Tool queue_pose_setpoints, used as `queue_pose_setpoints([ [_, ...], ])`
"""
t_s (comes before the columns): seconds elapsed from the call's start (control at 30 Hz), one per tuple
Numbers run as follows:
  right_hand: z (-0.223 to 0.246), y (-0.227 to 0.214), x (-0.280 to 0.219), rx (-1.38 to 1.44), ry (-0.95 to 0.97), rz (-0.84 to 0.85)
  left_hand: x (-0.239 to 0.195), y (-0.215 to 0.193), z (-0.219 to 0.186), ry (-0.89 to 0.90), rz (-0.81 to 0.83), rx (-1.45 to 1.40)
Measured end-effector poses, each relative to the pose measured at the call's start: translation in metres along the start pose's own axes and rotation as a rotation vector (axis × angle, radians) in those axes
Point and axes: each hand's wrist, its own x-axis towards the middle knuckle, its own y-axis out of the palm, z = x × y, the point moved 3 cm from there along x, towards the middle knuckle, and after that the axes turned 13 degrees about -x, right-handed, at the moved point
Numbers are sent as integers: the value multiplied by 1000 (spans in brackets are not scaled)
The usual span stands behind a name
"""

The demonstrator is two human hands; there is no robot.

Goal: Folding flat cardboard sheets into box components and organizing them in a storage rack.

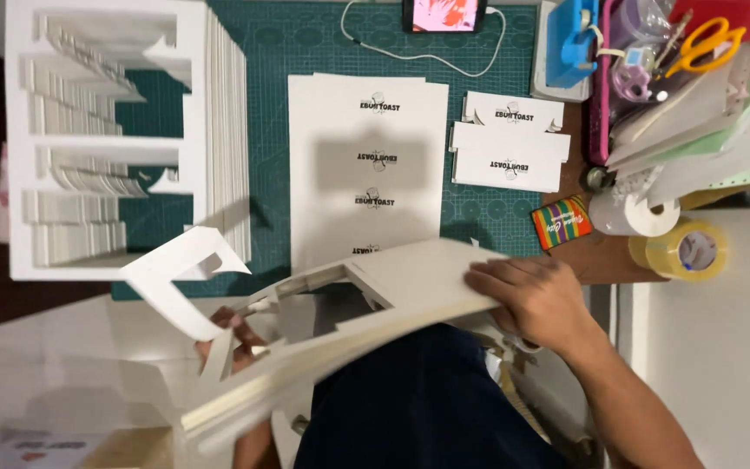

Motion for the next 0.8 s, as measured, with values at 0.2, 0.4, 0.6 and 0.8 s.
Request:
queue_pose_setpoints([
  [0.2,25,13,-32,249,335,-176,75,33,-112,991,14,894],
  [0.4,64,91,-32,659,779,-125,137,127,-217,1230,525,978],
  [0.6,74,131,23,1018,1196,-178,176,264,-156,1419,754,1231],
  [0.8,56,222,32,1341,1569,104,209,401,71,1087,738,1175],
])
